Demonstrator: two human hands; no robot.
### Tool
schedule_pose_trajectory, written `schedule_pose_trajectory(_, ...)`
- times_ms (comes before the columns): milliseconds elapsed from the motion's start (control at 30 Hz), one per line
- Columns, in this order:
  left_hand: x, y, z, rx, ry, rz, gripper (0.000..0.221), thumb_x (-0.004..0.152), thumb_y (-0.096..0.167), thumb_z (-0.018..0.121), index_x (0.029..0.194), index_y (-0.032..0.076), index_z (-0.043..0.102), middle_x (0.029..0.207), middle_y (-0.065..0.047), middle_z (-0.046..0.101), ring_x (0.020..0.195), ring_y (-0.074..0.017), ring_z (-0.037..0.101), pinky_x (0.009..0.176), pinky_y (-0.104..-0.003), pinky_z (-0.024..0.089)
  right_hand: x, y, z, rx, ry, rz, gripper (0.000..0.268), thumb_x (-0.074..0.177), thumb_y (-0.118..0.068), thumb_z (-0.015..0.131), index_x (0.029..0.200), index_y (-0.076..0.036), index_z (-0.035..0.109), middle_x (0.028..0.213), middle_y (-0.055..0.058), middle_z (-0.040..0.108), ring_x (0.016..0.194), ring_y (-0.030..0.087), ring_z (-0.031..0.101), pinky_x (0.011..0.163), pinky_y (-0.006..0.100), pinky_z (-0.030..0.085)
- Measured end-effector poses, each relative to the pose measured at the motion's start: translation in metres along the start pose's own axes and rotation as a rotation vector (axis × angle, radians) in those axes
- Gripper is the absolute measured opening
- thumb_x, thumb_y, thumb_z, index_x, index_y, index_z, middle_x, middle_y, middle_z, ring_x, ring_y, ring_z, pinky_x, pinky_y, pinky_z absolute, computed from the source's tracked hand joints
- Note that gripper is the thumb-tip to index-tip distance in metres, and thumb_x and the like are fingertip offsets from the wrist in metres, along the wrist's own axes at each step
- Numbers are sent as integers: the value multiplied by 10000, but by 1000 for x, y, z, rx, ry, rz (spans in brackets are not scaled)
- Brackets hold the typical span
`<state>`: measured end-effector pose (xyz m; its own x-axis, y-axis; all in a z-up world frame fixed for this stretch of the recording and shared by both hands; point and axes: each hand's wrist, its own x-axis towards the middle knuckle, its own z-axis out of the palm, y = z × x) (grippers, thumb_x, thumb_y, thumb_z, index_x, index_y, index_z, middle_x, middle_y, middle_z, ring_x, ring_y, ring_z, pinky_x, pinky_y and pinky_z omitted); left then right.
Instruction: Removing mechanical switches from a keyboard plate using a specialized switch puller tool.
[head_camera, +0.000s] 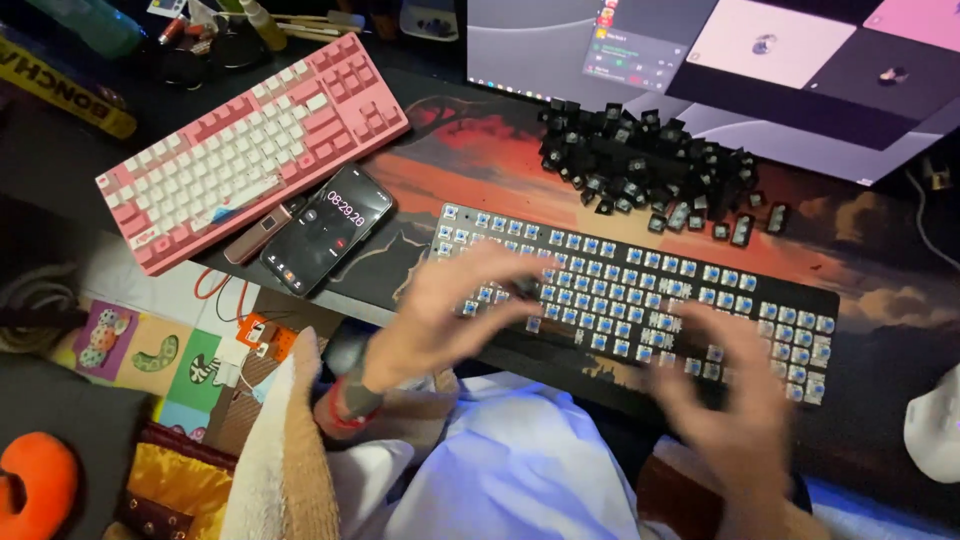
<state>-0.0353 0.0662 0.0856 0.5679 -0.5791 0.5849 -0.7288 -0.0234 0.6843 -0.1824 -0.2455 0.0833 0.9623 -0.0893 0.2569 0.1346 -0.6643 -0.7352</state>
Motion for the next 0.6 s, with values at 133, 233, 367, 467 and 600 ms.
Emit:
schedule_pose_trajectory(133, 0, 21, 33, -41, -111, -28, 430, 1228, 80, 819, 1629, 55, 663, 1458, -142, 840, 1285, -326, 833, 1182, -450, 707, 29, -2, 37, 93, -149, -327, 778, 1031, -196, 944, 1662, 52, 563, 1614, 242, 715, 1519, 411, 717, 1344, 543, 567)
schedule_pose_trajectory(233, -10, 6, 41, 114, 69, 115, 409, 1247, 90, 833, 1609, 3, 661, 1532, -128, 817, 1283, -395, 749, 1187, -503, 690, 51, -8, 25, 33, -201, -481, 559, 1073, -47, 861, 1573, 80, 648, 1560, 234, 804, 1377, 351, 817, 1266, 477, 645)
schedule_pose_trajectory(367, -30, -26, 0, 414, -89, -78, 1133, 1116, 516, 962, 1874, 27, 275, 1877, -287, 547, 1697, -492, 643, 1435, -612, 551, 70, 18, -28, -299, -129, -317, 421, 1148, 7, 788, 1568, 32, 788, 1446, 241, 852, 1288, 393, 788, 1180, 516, 599)
schedule_pose_trajectory(467, -51, -29, -40, 561, -166, -313, 1251, 1049, 644, 920, 1889, 5, 250, 1861, -290, 518, 1608, -464, 586, 1364, -604, 496, 79, 82, -67, -664, -129, -113, 472, 1189, -64, 802, 1660, -88, 810, 1486, 183, 857, 1341, 396, 769, 1071, 534, 602)
schedule_pose_trajectory(600, -90, -40, -36, 670, -248, -590, 1400, 911, 886, 849, 1911, 98, 266, 1825, -310, 523, 1659, -507, 513, 1284, -782, 449, 78, 238, -101, -914, -167, 4, 396, 1224, -183, 827, 1615, -218, 882, 1446, 169, 915, 1247, 477, 832, 1099, 580, 612)
